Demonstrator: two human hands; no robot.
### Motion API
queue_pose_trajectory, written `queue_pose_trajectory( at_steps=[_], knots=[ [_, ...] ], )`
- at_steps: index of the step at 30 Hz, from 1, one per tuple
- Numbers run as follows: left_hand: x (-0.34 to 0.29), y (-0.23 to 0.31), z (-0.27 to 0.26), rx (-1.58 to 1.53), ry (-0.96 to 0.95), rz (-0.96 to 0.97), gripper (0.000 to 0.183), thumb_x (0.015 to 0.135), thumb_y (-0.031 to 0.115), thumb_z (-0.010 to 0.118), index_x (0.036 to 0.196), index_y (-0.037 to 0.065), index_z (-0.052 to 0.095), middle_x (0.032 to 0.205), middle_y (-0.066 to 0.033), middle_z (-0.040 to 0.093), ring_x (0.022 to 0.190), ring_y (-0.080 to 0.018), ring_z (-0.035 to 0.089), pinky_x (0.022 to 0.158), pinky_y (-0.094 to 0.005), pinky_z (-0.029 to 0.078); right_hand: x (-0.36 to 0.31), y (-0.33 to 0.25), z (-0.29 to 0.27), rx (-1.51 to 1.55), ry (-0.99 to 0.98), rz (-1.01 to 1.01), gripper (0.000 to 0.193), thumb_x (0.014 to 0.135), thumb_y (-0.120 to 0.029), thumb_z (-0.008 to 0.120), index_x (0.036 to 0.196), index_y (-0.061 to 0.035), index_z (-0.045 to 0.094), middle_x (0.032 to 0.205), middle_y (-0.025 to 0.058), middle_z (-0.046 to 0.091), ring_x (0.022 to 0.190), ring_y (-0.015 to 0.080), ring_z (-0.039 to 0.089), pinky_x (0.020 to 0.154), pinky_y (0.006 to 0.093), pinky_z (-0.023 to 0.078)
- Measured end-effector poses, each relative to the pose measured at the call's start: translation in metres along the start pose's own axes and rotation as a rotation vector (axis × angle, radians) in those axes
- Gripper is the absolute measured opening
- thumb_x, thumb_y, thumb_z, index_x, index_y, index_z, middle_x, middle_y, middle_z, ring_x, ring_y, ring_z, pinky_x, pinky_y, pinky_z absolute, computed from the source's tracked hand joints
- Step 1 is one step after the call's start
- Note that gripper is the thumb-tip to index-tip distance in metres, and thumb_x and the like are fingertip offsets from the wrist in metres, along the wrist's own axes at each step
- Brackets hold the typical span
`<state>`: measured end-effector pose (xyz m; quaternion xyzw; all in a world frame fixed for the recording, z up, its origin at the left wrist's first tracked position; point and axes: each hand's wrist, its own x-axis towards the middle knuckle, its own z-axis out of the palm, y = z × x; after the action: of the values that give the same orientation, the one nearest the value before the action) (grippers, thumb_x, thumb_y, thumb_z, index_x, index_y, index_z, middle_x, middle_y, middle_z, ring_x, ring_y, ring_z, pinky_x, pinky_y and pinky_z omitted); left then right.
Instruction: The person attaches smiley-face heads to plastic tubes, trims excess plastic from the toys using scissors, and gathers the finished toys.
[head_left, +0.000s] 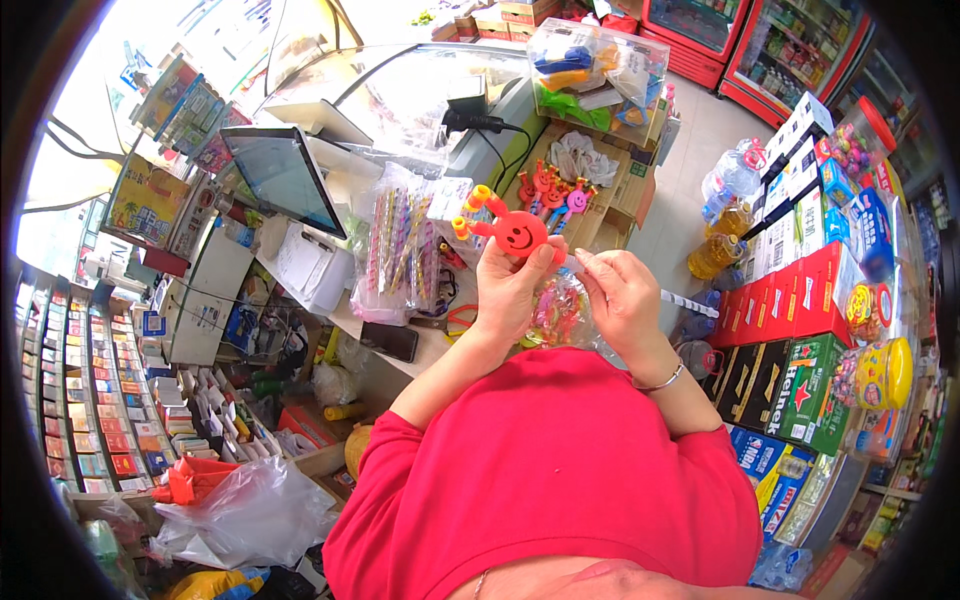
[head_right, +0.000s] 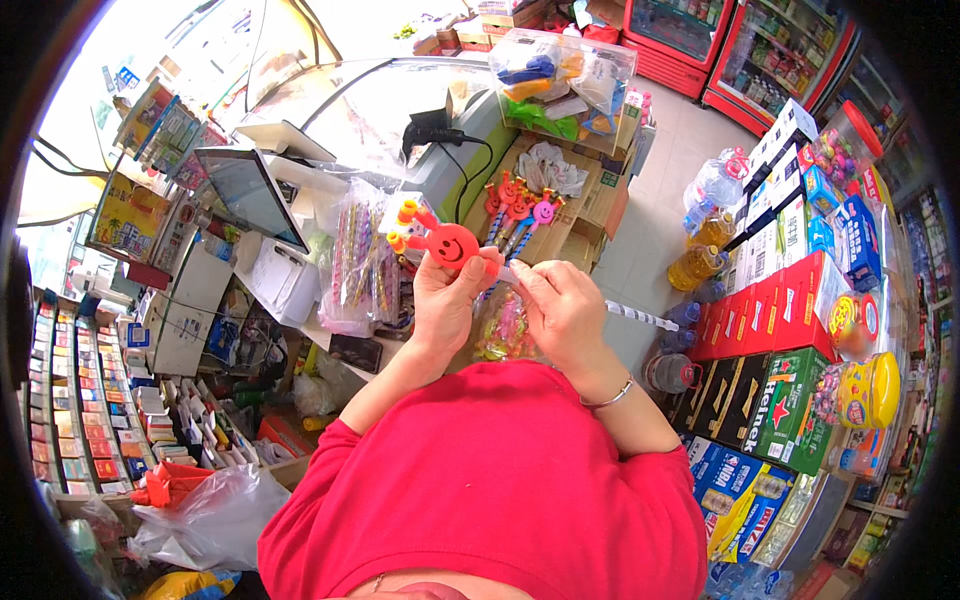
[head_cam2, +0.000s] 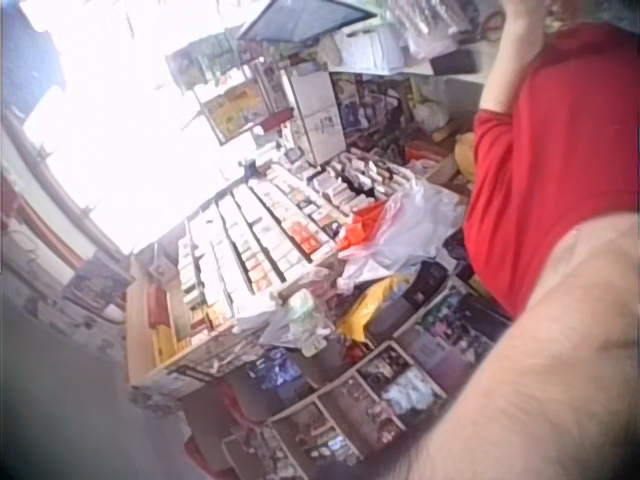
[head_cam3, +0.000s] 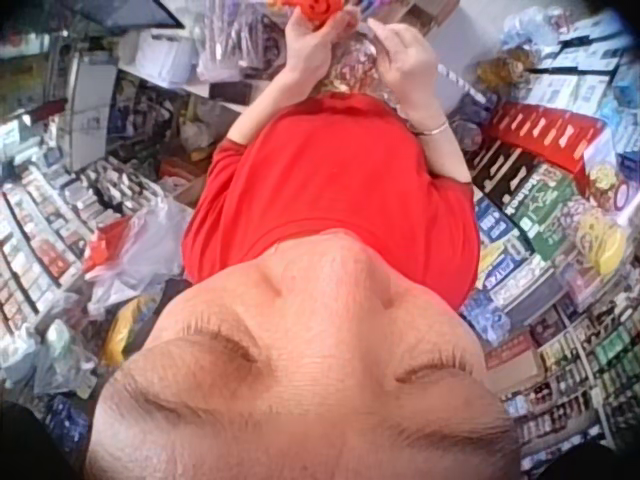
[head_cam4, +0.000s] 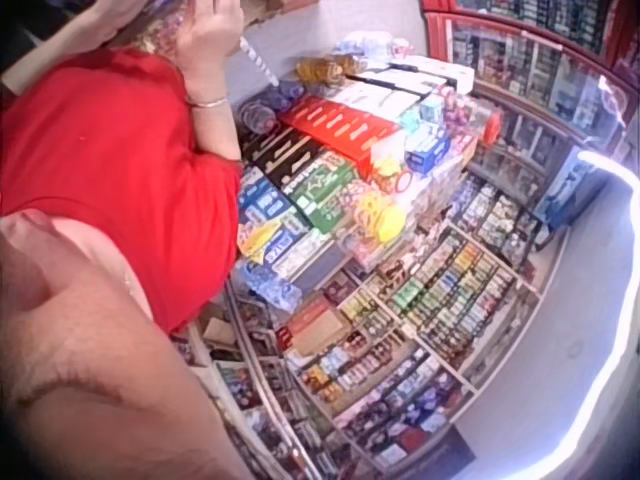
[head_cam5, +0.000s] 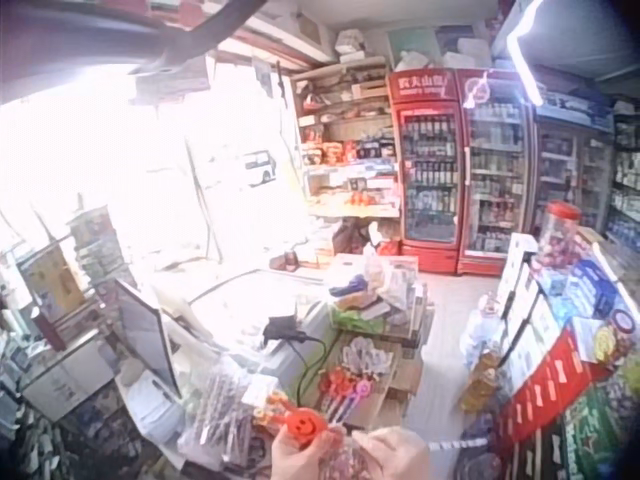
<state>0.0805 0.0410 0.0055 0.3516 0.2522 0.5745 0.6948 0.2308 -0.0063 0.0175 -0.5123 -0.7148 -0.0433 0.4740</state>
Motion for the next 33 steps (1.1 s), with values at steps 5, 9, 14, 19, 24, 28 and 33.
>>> queue_pose_trajectory(
  at_steps=[5, 9, 14, 19, 24, 28, 33],
  knots=[
    [-0.004, -0.004, 0.001, 0.049, -0.031, 0.04, 0.024, 0.083, 0.003, 0.066, 0.105, 0.003, 0.055, 0.098, -0.009, 0.066, 0.088, -0.015, 0.063, 0.08, -0.0276, 0.053, -0.004, 0.001, 0.005, 0.067, -0.006, 0.034, 0.024, 0.075, -0.007, 0.066, 0.098, -0.0057, 0.064, 0.076, 0.0068, 0.058, 0.067, 0.0244, 0.058, 0.056, 0.0336, 0.046],
    [-0.001, -0.004, -0.007, 0.186, -0.106, 0.003, 0.023, 0.084, 0.001, 0.064, 0.105, 0.003, 0.055, 0.095, -0.0123, 0.067, 0.086, -0.0172, 0.064, 0.078, -0.0291, 0.052, -0.01, 0.01, -0.001, 0.798, -0.396, 0.617, 0.012, 0.086, -0.01, 0.06, 0.095, -0.0027, 0.06, 0.072, 0.0055, 0.058, 0.066, 0.0166, 0.059, 0.054, 0.0289, 0.045],
    [-0.001, -0.013, -0.006, 0.125, -0.127, -0.052, 0.026, 0.084, 0.001, 0.064, 0.108, 0.003, 0.055, 0.094, -0.0124, 0.067, 0.085, -0.017, 0.064, 0.078, -0.029, 0.051, -0.016, 0.012, 0.004, 0.838, -0.308, 0.621, 0.02, 0.094, -0.021, 0.054, 0.091, -0.002, 0.052, 0.07, 0.0038, 0.059, 0.056, 0.0074, 0.053, 0.051, 0.0222, 0.043],
    [0.001, -0.013, -0.001, 0.083, -0.21, -0.159, 0.026, 0.083, 0.002, 0.065, 0.108, 0.002, 0.055, 0.094, -0.0115, 0.066, 0.082, -0.0165, 0.064, 0.078, -0.029, 0.051, -0.021, 0.023, -0.006, 1.144, -0.496, 0.843, 0.027, 0.096, -0.029, 0.05, 0.088, -0.0037, 0.054, 0.067, 0.0037, 0.061, 0.05, 0.0065, 0.051, 0.047, 0.0206, 0.043],
    [-0.002, -0.03, 0.0, 0.055, -0.142, -0.174, 0.022, 0.084, 0.002, 0.064, 0.105, 0.002, 0.057, 0.097, -0.0135, 0.066, 0.082, -0.016, 0.064, 0.077, -0.0287, 0.052, -0.033, 0.023, -0.008, 0.849, -0.376, 0.752, 0.026, 0.095, -0.027, 0.052, 0.088, -0.0024, 0.054, 0.071, 0.0036, 0.058, 0.053, 0.009, 0.051, 0.05, 0.0244, 0.043],
    [-0.001, -0.038, -0.003, 0.106, -0.163, -0.209, 0.021, 0.085, 0.003, 0.063, 0.105, 0.002, 0.056, 0.097, -0.0136, 0.066, 0.082, -0.0154, 0.064, 0.076, -0.0272, 0.051, -0.045, 0.018, -0.013, 0.515, -0.259, 0.645, 0.02, 0.093, -0.021, 0.054, 0.085, -0.0026, 0.056, 0.067, 0.0004, 0.054, 0.055, 0.0081, 0.048, 0.052, 0.0256, 0.04],
    [0.0, -0.034, -0.001, 0.089, -0.256, -0.244, 0.019, 0.086, 0.005, 0.062, 0.104, 0.003, 0.057, 0.097, -0.0136, 0.066, 0.083, -0.0153, 0.063, 0.075, -0.0262, 0.05, -0.049, 0.026, -0.024, 1.047, -0.477, 0.992, 0.025, 0.093, -0.026, 0.055, 0.082, -0.0035, 0.057, 0.065, -0.0018, 0.053, 0.054, 0.0063, 0.047, 0.049, 0.0234, 0.037]
  ],
)
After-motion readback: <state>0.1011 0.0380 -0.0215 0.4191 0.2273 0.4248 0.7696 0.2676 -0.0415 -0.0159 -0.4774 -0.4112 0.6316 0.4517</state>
